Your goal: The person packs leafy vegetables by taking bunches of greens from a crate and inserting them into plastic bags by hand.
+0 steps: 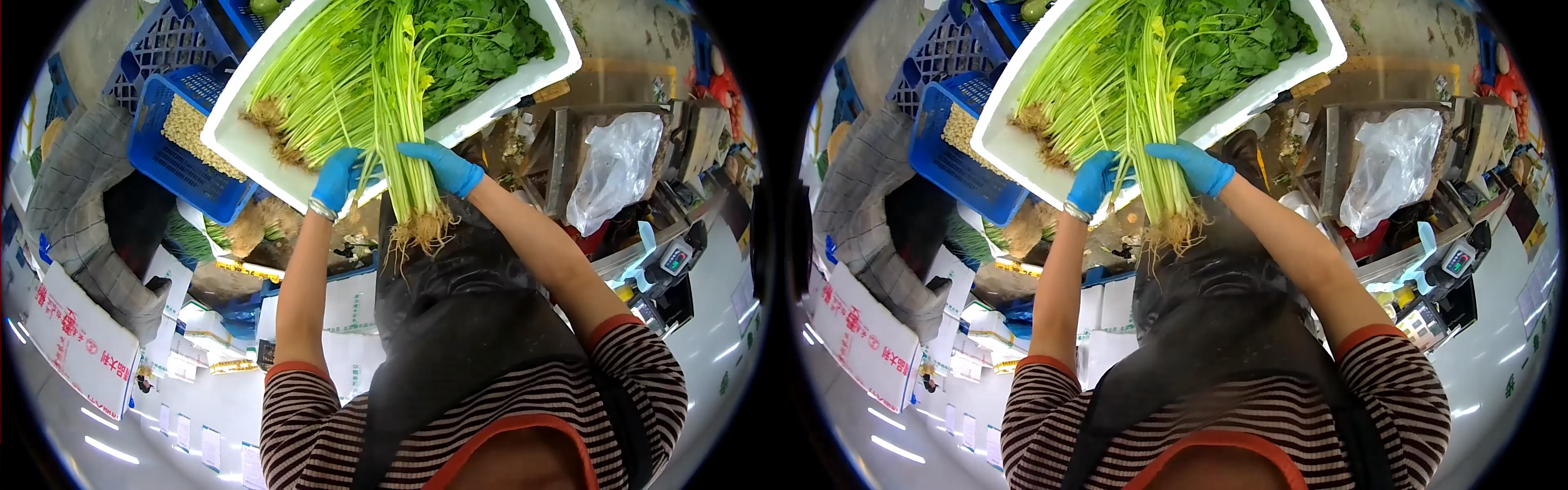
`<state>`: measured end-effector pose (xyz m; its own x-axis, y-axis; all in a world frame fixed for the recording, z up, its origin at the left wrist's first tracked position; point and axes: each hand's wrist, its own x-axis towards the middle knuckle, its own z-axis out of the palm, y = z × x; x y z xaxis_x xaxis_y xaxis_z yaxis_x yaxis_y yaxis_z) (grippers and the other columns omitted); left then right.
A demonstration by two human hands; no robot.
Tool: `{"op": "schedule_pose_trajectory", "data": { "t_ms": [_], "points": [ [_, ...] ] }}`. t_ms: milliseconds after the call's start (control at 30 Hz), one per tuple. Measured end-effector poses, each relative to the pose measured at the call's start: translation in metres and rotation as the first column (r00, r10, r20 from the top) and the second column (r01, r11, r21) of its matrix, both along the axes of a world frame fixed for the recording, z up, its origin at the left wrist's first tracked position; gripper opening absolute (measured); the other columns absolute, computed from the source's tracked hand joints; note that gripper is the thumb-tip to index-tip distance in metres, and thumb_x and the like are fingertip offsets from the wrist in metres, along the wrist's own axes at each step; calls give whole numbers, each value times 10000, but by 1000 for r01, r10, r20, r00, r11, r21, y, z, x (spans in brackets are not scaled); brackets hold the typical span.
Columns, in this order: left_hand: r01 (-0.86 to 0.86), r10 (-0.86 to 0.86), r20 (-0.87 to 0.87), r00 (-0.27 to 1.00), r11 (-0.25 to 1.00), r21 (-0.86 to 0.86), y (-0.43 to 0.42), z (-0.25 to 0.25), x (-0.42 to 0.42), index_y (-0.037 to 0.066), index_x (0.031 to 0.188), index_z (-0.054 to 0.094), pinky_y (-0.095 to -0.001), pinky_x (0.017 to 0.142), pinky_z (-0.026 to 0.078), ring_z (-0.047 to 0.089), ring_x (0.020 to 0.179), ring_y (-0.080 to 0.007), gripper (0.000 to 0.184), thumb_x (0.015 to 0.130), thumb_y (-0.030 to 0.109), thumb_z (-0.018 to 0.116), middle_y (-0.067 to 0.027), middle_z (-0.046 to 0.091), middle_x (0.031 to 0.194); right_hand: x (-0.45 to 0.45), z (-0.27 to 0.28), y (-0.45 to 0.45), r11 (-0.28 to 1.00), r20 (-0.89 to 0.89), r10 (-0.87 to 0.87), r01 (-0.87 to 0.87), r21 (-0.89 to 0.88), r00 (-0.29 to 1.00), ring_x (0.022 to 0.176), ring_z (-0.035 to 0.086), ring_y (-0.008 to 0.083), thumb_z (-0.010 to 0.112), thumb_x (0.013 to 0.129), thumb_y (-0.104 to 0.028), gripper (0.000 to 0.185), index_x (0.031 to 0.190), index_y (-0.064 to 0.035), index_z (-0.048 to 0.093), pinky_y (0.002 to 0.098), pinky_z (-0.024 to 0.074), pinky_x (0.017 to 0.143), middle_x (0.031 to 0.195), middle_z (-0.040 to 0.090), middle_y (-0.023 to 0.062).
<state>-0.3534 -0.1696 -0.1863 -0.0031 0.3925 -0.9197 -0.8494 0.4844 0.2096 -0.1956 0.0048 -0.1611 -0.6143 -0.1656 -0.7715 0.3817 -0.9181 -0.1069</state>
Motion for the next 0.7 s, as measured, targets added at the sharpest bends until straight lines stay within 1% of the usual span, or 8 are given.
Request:
{"op": "schedule_pose_trajectory", "data": {
  "t_ms": [100,167,267,333,400,467,533,700],
  "points": [
    [47,-47,-84,995,999,4,1,17,9,-37,1320,440,-358,893,533,620,1073,-257,650,939,478,553,-203,616,1163,-11,0,-13,998,-22,-23,24,61,1000,990,626,174,685,878,-268,497,1279,-7,551,310,498,886,1146,644,90],
    [198,-187,-238,953,980,21,13,14,5,-35,1481,187,-340,999,448,569,1145,-246,930,894,577,568,-221,549,1277,-21,-5,-21,991,-25,-7,10,133,1000,1006,618,170,688,877,-265,496,1279,-7,552,305,485,901,1153,641,85],
    [309,-229,-540,810,949,60,25,-12,4,-22,1502,-33,-364,1049,404,518,1207,-256,1072,871,527,637,-246,445,1384,-39,-18,-15,957,-96,-65,89,276,993,1024,602,152,715,859,-281,527,1278,-5,553,293,465,921,1162,635,80],
    [222,-164,-445,880,972,82,38,14,-5,-23,1501,-33,-364,1073,376,467,1260,-274,1105,842,485,693,-268,407,1407,-54,-23,1,924,-60,-63,81,375,996,962,617,153,723,851,-300,517,1244,-2,568,298,490,868,1133,646,82],
    [198,-166,-318,934,978,72,45,35,-7,-29,1502,8,-369,1051,404,440,1292,-322,1202,734,426,812,-304,354,1431,-68,-31,-1,966,2,-156,152,208,988,920,628,158,729,845,-317,494,1195,0,586,297,506,827,1093,655,90],
    [513,-454,-665,593,850,-124,32,20,19,-33,1499,40,-376,994,452,487,1248,-340,1218,694,426,831,-310,362,1423,-80,-27,-2,980,119,-46,21,197,992,775,646,170,750,822,-306,414,1092,-12,641,300,531,720,955,684,86],
    [592,-529,-809,257,748,-301,35,33,34,-44,1484,127,-405,878,514,567,1135,-385,1213,617,396,853,-323,413,1360,-81,-18,-5,978,159,-96,64,197,983,750,649,171,750,818,-290,375,1056,-14,658,304,536,685,916,687,85],
    [599,-655,-721,226,677,-427,76,167,48,-48,1449,232,-434,904,475,526,1126,-431,1038,673,318,817,-281,473,1265,-56,64,2,963,134,-257,242,120,957,748,643,168,720,836,-210,295,1042,-7,660,298,528,675,895,679,82]
  ]
}}
